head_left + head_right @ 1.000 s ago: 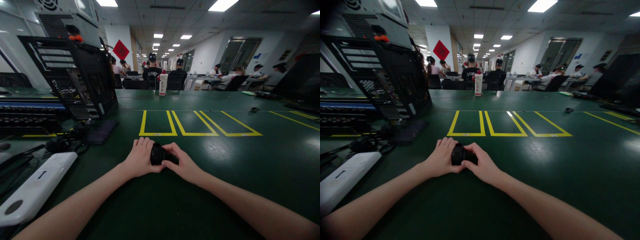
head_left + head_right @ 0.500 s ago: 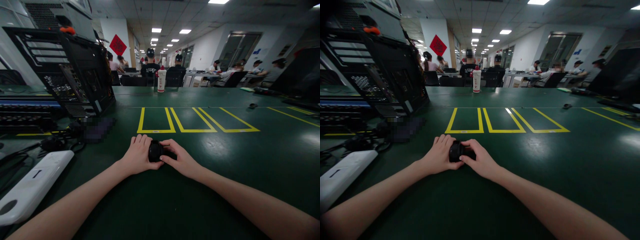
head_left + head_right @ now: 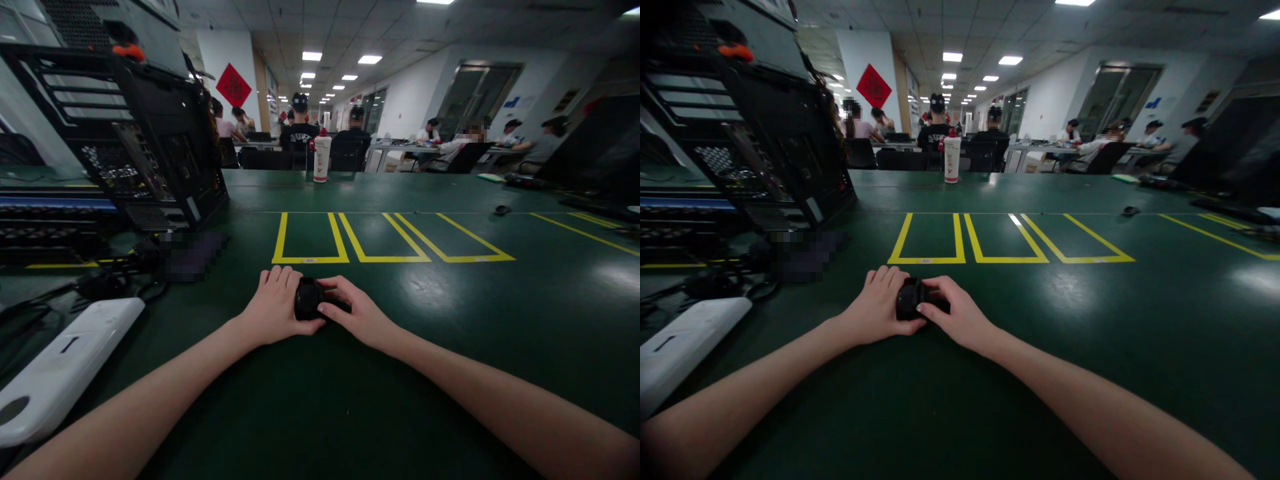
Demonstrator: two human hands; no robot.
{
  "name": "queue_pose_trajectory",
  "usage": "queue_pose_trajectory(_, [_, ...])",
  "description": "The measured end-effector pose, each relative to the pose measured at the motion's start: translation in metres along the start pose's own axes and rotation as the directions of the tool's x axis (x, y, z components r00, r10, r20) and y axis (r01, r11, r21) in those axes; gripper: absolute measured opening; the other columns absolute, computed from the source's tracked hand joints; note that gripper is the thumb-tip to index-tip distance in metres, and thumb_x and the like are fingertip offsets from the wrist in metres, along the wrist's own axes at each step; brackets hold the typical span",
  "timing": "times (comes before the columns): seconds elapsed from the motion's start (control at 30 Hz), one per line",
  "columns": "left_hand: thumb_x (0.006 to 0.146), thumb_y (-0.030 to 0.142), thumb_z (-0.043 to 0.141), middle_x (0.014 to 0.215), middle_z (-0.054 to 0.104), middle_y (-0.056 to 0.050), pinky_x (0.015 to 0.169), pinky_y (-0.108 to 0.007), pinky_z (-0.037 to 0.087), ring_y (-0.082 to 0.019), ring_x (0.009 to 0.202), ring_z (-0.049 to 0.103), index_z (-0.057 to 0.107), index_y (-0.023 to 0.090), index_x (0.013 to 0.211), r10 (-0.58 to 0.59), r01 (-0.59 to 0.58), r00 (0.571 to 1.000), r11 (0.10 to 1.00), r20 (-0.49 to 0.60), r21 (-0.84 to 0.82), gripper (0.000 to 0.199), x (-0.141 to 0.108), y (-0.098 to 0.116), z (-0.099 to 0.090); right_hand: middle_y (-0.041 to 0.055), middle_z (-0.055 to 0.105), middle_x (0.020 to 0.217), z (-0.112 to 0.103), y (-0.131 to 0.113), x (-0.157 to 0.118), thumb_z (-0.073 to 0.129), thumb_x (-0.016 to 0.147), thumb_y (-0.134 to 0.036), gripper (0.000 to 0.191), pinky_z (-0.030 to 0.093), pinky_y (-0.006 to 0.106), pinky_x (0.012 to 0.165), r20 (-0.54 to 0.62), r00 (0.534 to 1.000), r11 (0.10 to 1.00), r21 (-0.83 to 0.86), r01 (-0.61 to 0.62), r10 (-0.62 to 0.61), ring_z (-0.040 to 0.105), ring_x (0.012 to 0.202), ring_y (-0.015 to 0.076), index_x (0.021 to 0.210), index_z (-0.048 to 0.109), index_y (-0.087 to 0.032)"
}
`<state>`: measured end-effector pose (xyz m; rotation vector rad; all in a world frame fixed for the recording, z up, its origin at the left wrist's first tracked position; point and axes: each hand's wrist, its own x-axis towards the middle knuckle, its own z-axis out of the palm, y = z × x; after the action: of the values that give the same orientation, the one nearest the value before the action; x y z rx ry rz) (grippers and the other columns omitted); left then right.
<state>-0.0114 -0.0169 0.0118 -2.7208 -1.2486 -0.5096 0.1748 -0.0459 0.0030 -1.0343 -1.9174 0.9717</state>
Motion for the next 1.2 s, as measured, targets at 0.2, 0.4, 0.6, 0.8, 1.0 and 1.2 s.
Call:
queue_pose_trajectory(0.2, [0.063,0.065,0.048,0.091,0.049,-0.010,0.071,-0.038,0.034,-0.025,0.082,0.044,0.048,0.013,0.097,0.002,-0.002,1.000,1.000,-0.020,0.004,0.062,-0.0002,-0.0006,0.0023,0.0039,0.052,0.107,0.0018,-0.0013,-0.0019,0.056,0.078,-0.019,0.032,0.043,0.040,0.093,0.000,0.998,0.998,-0.023,0.060,-0.060,0.053,0.102,0.0174,0.107,0.043,-0.022])
queue_pose_trajectory(0.4, [0.064,0.065,0.049,0.091,0.049,-0.010,0.073,-0.039,0.034,-0.026,0.083,0.044,0.048,0.012,0.100,0.001,-0.001,1.000,1.000,-0.011,-0.005,0.065,-0.0002,0.0004,0.0001,0.0033,0.053,0.105,0.0025,-0.0001,-0.0005,0.051,0.082,-0.023,0.023,0.048,0.037,0.087,-0.012,1.000,0.999,0.052,0.006,-0.005,0.056,0.098,0.0161,0.104,0.044,-0.022])
queue_pose_trajectory(0.6, [0.065,0.065,0.048,0.091,0.049,-0.010,0.073,-0.039,0.035,-0.026,0.083,0.043,0.048,0.012,0.099,-0.001,0.001,1.000,1.000,0.002,0.000,0.064,-0.0004,0.0006,-0.0009,0.0050,0.051,0.111,0.0009,0.0006,-0.0007,0.053,0.080,-0.020,0.034,0.044,0.039,0.091,0.002,1.000,1.000,0.001,-0.002,0.002,0.053,0.103,0.0171,0.112,0.042,-0.022])
queue_pose_trajectory(0.8, [0.064,0.067,0.046,0.090,0.049,-0.010,0.072,-0.039,0.035,-0.026,0.082,0.043,0.048,0.011,0.098,-0.001,0.002,1.000,1.000,-0.007,0.026,0.065,0.0000,-0.0007,0.0022,0.0038,0.050,0.107,0.0003,0.0005,-0.0025,0.057,0.077,-0.017,0.032,0.043,0.040,0.093,-0.005,0.996,0.996,-0.038,0.086,-0.087,0.051,0.103,0.0179,0.106,0.044,-0.022])
queue_pose_trajectory(1.0, [0.065,0.066,0.047,0.090,0.048,-0.010,0.072,-0.038,0.034,-0.025,0.082,0.043,0.048,0.012,0.099,0.001,-0.001,1.000,1.000,0.001,0.010,0.064,0.0001,0.0002,0.0009,0.0026,0.051,0.106,0.0012,0.0005,-0.0020,0.053,0.081,-0.019,0.025,0.046,0.037,0.090,-0.007,1.000,0.999,0.030,0.030,-0.029,0.054,0.101,0.0162,0.103,0.044,-0.023])
queue_pose_trajectory(1.2, [0.065,0.066,0.046,0.090,0.048,-0.009,0.072,-0.037,0.034,-0.024,0.082,0.043,0.048,0.012,0.098,-0.001,0.001,1.000,1.000,0.003,0.000,0.063,-0.0001,-0.0006,0.0003,0.0049,0.050,0.112,0.0012,-0.0008,-0.0025,0.054,0.080,-0.019,0.037,0.043,0.040,0.093,0.003,1.000,1.000,-0.008,0.001,-0.001,0.052,0.105,0.0178,0.114,0.040,-0.023])
